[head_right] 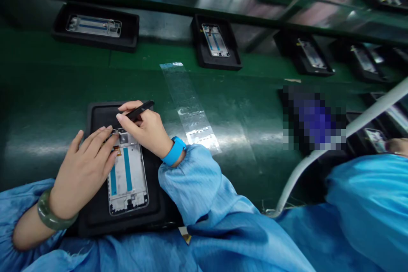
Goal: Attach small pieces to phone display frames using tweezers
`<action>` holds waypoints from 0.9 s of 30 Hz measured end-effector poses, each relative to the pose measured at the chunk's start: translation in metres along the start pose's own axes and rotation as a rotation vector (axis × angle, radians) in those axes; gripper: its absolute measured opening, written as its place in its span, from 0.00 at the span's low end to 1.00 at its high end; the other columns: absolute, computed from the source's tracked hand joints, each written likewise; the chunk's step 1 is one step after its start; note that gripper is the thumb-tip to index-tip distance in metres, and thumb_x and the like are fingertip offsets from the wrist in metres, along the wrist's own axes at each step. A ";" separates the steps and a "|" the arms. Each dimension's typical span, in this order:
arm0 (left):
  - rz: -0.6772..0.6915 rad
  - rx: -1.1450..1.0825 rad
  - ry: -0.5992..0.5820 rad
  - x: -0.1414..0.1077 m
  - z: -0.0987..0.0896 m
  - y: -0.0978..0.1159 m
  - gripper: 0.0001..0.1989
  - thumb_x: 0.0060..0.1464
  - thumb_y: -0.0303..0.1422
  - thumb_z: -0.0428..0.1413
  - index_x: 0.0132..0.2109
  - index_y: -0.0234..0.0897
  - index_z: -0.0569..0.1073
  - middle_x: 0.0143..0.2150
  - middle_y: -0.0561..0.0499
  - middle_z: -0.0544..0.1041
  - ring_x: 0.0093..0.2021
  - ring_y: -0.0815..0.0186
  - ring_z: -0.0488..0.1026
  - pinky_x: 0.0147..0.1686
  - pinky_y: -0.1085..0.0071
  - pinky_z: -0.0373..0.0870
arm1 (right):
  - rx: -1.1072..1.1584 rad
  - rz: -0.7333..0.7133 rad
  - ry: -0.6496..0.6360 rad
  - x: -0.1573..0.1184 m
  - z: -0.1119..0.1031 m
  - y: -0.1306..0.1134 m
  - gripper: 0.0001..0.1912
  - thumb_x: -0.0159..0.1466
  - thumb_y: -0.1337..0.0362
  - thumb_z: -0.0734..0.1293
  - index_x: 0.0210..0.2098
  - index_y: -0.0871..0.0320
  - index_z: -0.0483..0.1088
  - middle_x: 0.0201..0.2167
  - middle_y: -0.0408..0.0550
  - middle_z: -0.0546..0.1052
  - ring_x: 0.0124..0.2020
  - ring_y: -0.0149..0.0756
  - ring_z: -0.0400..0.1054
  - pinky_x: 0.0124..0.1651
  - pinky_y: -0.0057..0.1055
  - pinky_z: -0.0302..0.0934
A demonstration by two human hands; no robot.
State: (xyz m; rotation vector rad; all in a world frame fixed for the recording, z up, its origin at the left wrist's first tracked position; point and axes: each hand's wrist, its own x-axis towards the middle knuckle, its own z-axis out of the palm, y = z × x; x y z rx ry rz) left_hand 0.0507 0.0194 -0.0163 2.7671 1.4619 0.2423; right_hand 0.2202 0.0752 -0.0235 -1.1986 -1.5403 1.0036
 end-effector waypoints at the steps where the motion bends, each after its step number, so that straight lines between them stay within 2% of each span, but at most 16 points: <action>1: 0.000 -0.003 -0.003 0.000 0.000 0.000 0.19 0.61 0.32 0.44 0.57 0.31 0.65 0.60 0.40 0.66 0.59 0.52 0.63 0.57 0.44 0.56 | -0.008 0.007 -0.012 0.000 0.000 0.000 0.09 0.60 0.62 0.66 0.39 0.57 0.69 0.34 0.44 0.74 0.33 0.29 0.71 0.34 0.25 0.68; 9: -0.012 -0.025 0.002 0.000 0.001 0.001 0.20 0.61 0.32 0.45 0.58 0.29 0.65 0.59 0.38 0.67 0.58 0.50 0.63 0.57 0.42 0.55 | -0.021 0.060 -0.076 0.000 -0.001 -0.002 0.09 0.59 0.63 0.64 0.39 0.59 0.68 0.32 0.45 0.75 0.32 0.30 0.73 0.35 0.27 0.68; 13: -0.016 -0.013 0.001 0.000 0.001 0.002 0.20 0.61 0.32 0.45 0.57 0.28 0.66 0.58 0.37 0.67 0.58 0.49 0.63 0.57 0.42 0.55 | -0.045 0.047 -0.109 0.000 0.000 -0.001 0.09 0.59 0.64 0.64 0.39 0.59 0.68 0.31 0.44 0.75 0.31 0.29 0.73 0.34 0.26 0.68; 16: -0.022 -0.005 -0.001 0.000 0.001 0.002 0.20 0.60 0.32 0.45 0.56 0.27 0.66 0.59 0.36 0.67 0.58 0.49 0.63 0.57 0.42 0.54 | -0.083 0.023 -0.128 0.001 0.001 0.000 0.08 0.59 0.65 0.64 0.38 0.58 0.68 0.32 0.44 0.75 0.32 0.29 0.72 0.36 0.27 0.68; 27: -0.034 -0.013 0.017 0.001 0.001 0.003 0.19 0.60 0.31 0.45 0.55 0.28 0.67 0.57 0.36 0.68 0.57 0.49 0.64 0.57 0.43 0.55 | -0.168 -0.019 -0.117 0.004 0.003 0.003 0.07 0.59 0.66 0.64 0.38 0.58 0.68 0.31 0.43 0.75 0.32 0.29 0.72 0.36 0.26 0.68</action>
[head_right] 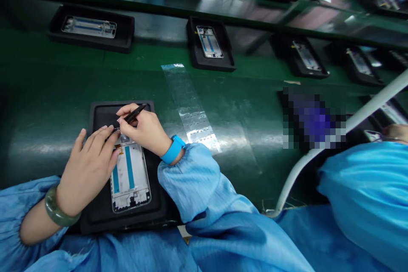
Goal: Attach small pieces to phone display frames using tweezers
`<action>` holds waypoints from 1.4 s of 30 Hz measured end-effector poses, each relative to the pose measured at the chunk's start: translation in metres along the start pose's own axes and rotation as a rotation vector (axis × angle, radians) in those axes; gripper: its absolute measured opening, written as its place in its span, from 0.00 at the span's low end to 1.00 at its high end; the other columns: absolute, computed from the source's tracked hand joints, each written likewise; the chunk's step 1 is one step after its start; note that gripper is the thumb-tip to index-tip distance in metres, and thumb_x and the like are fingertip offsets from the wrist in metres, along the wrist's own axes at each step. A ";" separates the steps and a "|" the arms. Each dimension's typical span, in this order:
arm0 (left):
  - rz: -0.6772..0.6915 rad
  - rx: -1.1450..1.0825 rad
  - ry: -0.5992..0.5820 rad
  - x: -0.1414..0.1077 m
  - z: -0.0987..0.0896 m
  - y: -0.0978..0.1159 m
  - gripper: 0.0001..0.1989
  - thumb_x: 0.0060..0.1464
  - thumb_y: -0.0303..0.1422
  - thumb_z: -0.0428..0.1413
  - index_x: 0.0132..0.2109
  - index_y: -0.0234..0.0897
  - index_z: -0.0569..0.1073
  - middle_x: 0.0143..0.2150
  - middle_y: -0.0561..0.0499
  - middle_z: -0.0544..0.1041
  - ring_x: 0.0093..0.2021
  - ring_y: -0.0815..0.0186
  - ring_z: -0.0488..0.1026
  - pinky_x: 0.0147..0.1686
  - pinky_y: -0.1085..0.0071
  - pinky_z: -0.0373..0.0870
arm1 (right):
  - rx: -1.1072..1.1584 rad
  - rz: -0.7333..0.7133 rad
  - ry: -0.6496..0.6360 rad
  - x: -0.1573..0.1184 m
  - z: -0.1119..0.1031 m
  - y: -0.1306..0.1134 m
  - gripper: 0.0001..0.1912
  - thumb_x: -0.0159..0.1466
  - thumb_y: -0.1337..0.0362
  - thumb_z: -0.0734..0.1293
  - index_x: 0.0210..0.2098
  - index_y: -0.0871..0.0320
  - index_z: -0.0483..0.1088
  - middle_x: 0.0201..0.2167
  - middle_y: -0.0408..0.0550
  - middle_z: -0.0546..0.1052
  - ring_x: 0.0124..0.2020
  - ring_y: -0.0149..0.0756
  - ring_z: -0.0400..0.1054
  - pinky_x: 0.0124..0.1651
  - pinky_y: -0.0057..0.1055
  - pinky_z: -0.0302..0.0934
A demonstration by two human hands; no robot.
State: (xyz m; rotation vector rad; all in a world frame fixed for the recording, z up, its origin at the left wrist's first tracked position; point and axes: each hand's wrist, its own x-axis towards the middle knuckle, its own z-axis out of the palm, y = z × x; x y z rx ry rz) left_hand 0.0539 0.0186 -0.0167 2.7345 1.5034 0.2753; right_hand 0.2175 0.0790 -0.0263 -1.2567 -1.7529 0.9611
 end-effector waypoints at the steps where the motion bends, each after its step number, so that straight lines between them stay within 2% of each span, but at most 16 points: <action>1: -0.003 -0.008 0.000 0.000 0.000 0.000 0.19 0.60 0.32 0.45 0.55 0.28 0.67 0.57 0.35 0.68 0.57 0.49 0.64 0.57 0.43 0.55 | -0.011 -0.018 -0.001 0.000 0.000 -0.001 0.07 0.59 0.66 0.64 0.38 0.58 0.67 0.32 0.43 0.76 0.32 0.29 0.73 0.37 0.26 0.68; 8: -0.016 -0.042 0.011 0.000 0.001 0.000 0.19 0.60 0.32 0.45 0.55 0.28 0.67 0.56 0.36 0.69 0.57 0.48 0.65 0.56 0.42 0.55 | -0.253 -0.226 -0.022 -0.006 0.002 -0.007 0.05 0.61 0.68 0.61 0.37 0.56 0.67 0.37 0.46 0.76 0.39 0.31 0.71 0.44 0.30 0.66; 10: -0.019 -0.038 0.004 0.000 0.000 0.000 0.19 0.61 0.32 0.44 0.56 0.28 0.66 0.57 0.36 0.68 0.57 0.49 0.65 0.57 0.43 0.55 | -0.196 -0.192 -0.001 -0.006 0.001 -0.006 0.05 0.61 0.67 0.62 0.37 0.57 0.67 0.35 0.45 0.76 0.37 0.31 0.72 0.41 0.28 0.67; 13: -0.018 -0.034 -0.007 0.000 -0.001 0.001 0.19 0.61 0.32 0.44 0.55 0.28 0.67 0.58 0.36 0.67 0.58 0.49 0.64 0.57 0.43 0.55 | -0.029 -0.066 0.033 -0.004 -0.001 -0.004 0.05 0.60 0.66 0.64 0.37 0.57 0.66 0.32 0.44 0.75 0.32 0.29 0.72 0.35 0.25 0.68; 15: -0.016 -0.031 -0.005 0.000 -0.001 0.001 0.19 0.61 0.32 0.44 0.56 0.27 0.67 0.58 0.36 0.67 0.58 0.50 0.64 0.57 0.43 0.56 | -0.001 -0.039 0.026 -0.003 -0.001 -0.003 0.05 0.60 0.66 0.64 0.37 0.57 0.66 0.32 0.43 0.75 0.32 0.28 0.72 0.35 0.25 0.68; 27: -0.021 -0.046 -0.001 0.000 0.000 0.002 0.20 0.61 0.32 0.45 0.56 0.27 0.66 0.58 0.35 0.67 0.59 0.49 0.63 0.57 0.44 0.55 | -0.052 -0.079 -0.009 -0.004 -0.001 -0.007 0.03 0.61 0.65 0.65 0.36 0.57 0.68 0.34 0.43 0.76 0.33 0.28 0.72 0.37 0.24 0.67; 33: -0.022 -0.068 0.004 -0.001 0.000 0.001 0.19 0.60 0.32 0.45 0.56 0.28 0.66 0.58 0.35 0.67 0.58 0.48 0.63 0.57 0.43 0.55 | -0.032 -0.091 -0.006 -0.004 -0.001 -0.007 0.03 0.60 0.67 0.65 0.35 0.58 0.68 0.33 0.41 0.75 0.31 0.26 0.71 0.35 0.22 0.66; 42: -0.026 -0.042 -0.008 -0.001 0.000 0.002 0.19 0.61 0.32 0.45 0.56 0.26 0.66 0.58 0.36 0.67 0.59 0.50 0.63 0.57 0.45 0.55 | -0.094 -0.143 -0.033 -0.004 -0.001 -0.006 0.03 0.62 0.66 0.64 0.36 0.58 0.69 0.34 0.43 0.76 0.34 0.28 0.71 0.39 0.24 0.65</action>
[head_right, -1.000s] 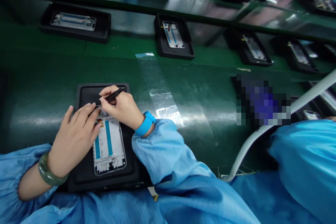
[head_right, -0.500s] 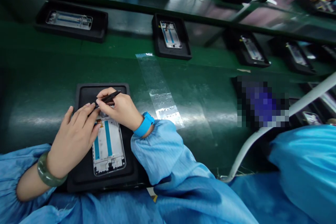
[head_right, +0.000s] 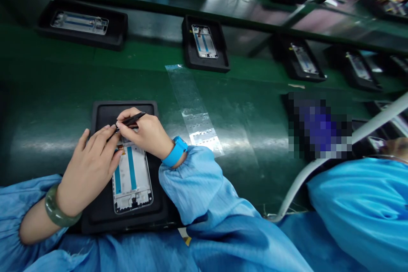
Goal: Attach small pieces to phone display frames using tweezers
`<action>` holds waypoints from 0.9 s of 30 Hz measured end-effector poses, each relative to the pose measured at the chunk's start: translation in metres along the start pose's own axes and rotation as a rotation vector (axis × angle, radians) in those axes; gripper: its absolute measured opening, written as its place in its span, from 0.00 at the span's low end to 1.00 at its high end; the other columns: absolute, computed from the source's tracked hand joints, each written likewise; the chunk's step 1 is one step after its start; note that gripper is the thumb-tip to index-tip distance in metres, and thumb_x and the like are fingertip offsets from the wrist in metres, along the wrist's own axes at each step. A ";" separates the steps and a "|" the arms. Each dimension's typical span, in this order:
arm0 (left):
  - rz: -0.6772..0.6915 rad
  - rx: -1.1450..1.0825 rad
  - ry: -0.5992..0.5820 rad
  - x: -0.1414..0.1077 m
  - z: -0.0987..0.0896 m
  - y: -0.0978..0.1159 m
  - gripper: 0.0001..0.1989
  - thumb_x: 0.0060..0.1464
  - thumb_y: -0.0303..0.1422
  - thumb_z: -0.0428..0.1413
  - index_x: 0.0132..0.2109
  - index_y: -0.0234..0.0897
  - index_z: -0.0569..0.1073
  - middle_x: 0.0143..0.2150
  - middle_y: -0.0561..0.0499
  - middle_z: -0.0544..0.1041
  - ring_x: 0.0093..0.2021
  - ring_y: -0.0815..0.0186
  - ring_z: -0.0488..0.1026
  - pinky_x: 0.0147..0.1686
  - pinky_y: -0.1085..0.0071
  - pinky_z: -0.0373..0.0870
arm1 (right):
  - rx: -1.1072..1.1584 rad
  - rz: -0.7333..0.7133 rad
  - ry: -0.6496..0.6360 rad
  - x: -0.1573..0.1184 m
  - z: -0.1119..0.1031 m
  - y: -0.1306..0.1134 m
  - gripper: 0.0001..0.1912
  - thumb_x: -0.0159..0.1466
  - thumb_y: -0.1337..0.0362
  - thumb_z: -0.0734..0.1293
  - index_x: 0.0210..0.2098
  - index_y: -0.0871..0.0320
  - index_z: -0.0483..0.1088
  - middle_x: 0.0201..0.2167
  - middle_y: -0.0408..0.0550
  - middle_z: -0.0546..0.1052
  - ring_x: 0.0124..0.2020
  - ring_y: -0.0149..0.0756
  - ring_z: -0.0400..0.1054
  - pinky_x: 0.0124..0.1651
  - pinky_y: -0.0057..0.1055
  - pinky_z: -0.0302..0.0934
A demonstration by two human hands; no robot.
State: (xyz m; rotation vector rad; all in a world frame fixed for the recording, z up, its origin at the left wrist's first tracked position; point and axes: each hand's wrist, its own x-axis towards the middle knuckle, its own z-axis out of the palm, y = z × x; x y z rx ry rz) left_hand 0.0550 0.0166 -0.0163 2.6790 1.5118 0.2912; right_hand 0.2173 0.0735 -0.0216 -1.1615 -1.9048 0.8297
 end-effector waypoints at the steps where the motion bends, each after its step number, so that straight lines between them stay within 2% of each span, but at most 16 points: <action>1: 0.001 0.004 0.002 0.000 0.000 0.000 0.19 0.61 0.32 0.44 0.56 0.27 0.66 0.58 0.36 0.67 0.58 0.50 0.63 0.57 0.45 0.55 | -0.014 -0.008 0.002 0.000 0.000 0.000 0.03 0.62 0.66 0.64 0.36 0.58 0.69 0.34 0.43 0.76 0.34 0.28 0.71 0.39 0.24 0.65; 10: 0.012 0.037 0.006 0.000 0.001 0.000 0.19 0.61 0.32 0.45 0.54 0.25 0.67 0.55 0.36 0.69 0.57 0.50 0.64 0.56 0.46 0.57 | -0.133 -0.187 0.013 0.000 0.005 0.001 0.05 0.62 0.66 0.64 0.37 0.60 0.69 0.34 0.46 0.76 0.37 0.30 0.71 0.42 0.25 0.65; 16: 0.004 0.031 0.012 -0.001 0.000 -0.001 0.20 0.61 0.33 0.44 0.55 0.26 0.66 0.57 0.37 0.67 0.58 0.51 0.63 0.57 0.46 0.56 | -0.069 -0.128 0.042 0.001 0.003 0.002 0.03 0.61 0.67 0.65 0.35 0.60 0.69 0.33 0.43 0.75 0.33 0.26 0.71 0.38 0.21 0.66; 21: 0.003 0.029 0.004 0.000 -0.001 0.001 0.19 0.61 0.33 0.44 0.55 0.26 0.66 0.57 0.37 0.68 0.58 0.51 0.63 0.57 0.46 0.56 | -0.097 -0.105 0.017 0.002 0.003 0.001 0.04 0.61 0.66 0.65 0.36 0.60 0.68 0.34 0.44 0.75 0.34 0.29 0.72 0.39 0.24 0.66; 27: 0.001 0.054 0.002 0.000 -0.001 0.001 0.20 0.61 0.32 0.44 0.56 0.24 0.65 0.56 0.35 0.68 0.57 0.50 0.63 0.57 0.46 0.57 | 0.036 -0.041 0.024 0.006 0.008 0.001 0.03 0.61 0.66 0.65 0.36 0.59 0.67 0.33 0.42 0.74 0.31 0.25 0.71 0.37 0.22 0.68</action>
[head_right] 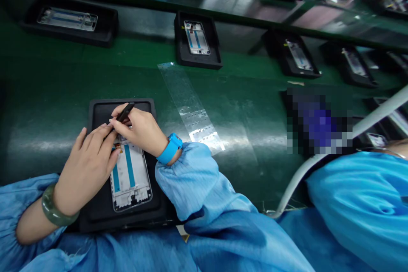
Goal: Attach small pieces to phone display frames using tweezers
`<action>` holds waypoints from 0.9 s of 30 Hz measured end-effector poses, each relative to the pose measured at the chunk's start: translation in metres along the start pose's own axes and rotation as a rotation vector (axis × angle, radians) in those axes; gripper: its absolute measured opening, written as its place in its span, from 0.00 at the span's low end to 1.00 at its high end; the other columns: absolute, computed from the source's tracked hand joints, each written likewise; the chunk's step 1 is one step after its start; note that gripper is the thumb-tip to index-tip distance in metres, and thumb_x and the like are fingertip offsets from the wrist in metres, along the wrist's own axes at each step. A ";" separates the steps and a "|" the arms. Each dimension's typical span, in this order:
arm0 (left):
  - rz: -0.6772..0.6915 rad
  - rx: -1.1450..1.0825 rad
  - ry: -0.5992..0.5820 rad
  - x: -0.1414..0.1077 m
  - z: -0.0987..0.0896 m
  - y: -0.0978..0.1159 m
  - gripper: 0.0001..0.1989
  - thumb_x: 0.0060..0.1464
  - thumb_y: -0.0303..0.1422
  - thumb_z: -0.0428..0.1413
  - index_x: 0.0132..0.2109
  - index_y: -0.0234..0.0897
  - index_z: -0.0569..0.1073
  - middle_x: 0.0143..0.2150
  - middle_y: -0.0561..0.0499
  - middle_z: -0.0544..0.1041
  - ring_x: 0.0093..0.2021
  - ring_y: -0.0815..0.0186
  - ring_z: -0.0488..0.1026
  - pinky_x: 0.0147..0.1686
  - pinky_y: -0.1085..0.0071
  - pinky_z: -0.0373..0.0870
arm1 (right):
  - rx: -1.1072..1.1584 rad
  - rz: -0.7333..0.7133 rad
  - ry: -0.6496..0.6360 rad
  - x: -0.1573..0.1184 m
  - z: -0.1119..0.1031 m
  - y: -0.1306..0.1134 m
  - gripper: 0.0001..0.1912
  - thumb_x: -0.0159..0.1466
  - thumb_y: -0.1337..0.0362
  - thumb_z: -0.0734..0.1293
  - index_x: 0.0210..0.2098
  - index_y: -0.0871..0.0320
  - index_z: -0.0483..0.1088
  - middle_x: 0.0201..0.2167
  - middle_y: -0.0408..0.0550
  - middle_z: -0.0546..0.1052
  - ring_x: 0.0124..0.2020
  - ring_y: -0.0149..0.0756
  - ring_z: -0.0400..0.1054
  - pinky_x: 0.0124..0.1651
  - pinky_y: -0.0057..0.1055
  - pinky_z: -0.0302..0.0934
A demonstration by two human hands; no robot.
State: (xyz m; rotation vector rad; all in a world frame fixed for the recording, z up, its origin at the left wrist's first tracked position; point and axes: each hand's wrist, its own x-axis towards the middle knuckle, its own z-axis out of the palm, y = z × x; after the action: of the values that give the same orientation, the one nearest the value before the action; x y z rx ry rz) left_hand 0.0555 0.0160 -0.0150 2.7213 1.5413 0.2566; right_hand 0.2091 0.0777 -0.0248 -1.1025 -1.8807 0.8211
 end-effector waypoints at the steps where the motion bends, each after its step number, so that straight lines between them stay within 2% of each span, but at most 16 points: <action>1: 0.000 0.000 0.001 0.000 0.000 0.000 0.20 0.61 0.33 0.44 0.56 0.24 0.65 0.56 0.35 0.68 0.57 0.50 0.63 0.57 0.46 0.57 | 0.001 0.002 0.018 0.000 0.000 0.000 0.03 0.61 0.66 0.65 0.35 0.59 0.66 0.33 0.42 0.74 0.30 0.25 0.71 0.36 0.21 0.68; 8: -0.007 -0.007 0.013 0.001 -0.001 0.000 0.20 0.61 0.33 0.45 0.55 0.25 0.67 0.56 0.36 0.68 0.57 0.51 0.64 0.57 0.46 0.57 | -0.012 0.045 0.083 -0.001 -0.001 -0.001 0.02 0.60 0.67 0.65 0.33 0.59 0.66 0.29 0.40 0.73 0.27 0.23 0.69 0.32 0.20 0.67; 12: -0.011 -0.015 0.010 0.001 -0.002 0.000 0.20 0.61 0.33 0.44 0.55 0.25 0.66 0.56 0.36 0.68 0.56 0.51 0.64 0.57 0.46 0.57 | -0.071 -0.014 0.040 -0.002 -0.001 -0.001 0.03 0.61 0.65 0.64 0.34 0.58 0.67 0.31 0.42 0.74 0.29 0.26 0.70 0.35 0.22 0.67; 15: -0.012 -0.021 0.010 0.001 -0.001 0.000 0.20 0.61 0.33 0.44 0.55 0.25 0.66 0.56 0.36 0.68 0.57 0.51 0.64 0.57 0.46 0.57 | -0.112 -0.051 0.060 -0.003 0.000 -0.001 0.02 0.62 0.67 0.63 0.33 0.59 0.66 0.32 0.44 0.74 0.31 0.27 0.70 0.36 0.23 0.67; 21: -0.008 -0.026 0.024 0.000 0.000 -0.001 0.20 0.60 0.33 0.45 0.55 0.25 0.66 0.56 0.36 0.68 0.57 0.50 0.64 0.57 0.46 0.56 | -0.045 0.025 0.083 -0.003 -0.003 0.000 0.02 0.61 0.66 0.64 0.33 0.58 0.66 0.30 0.41 0.73 0.28 0.25 0.70 0.34 0.22 0.67; 27: -0.013 -0.043 0.016 0.001 -0.001 -0.001 0.19 0.60 0.33 0.45 0.54 0.26 0.67 0.56 0.35 0.69 0.56 0.49 0.65 0.56 0.45 0.57 | -0.145 -0.067 0.056 -0.005 -0.001 0.001 0.03 0.62 0.66 0.62 0.34 0.59 0.66 0.32 0.44 0.74 0.32 0.28 0.71 0.37 0.25 0.68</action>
State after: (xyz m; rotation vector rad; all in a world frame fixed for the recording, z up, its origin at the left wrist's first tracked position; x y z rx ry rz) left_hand 0.0551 0.0167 -0.0135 2.6822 1.5377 0.3081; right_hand 0.2115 0.0739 -0.0263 -1.1316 -1.9436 0.6181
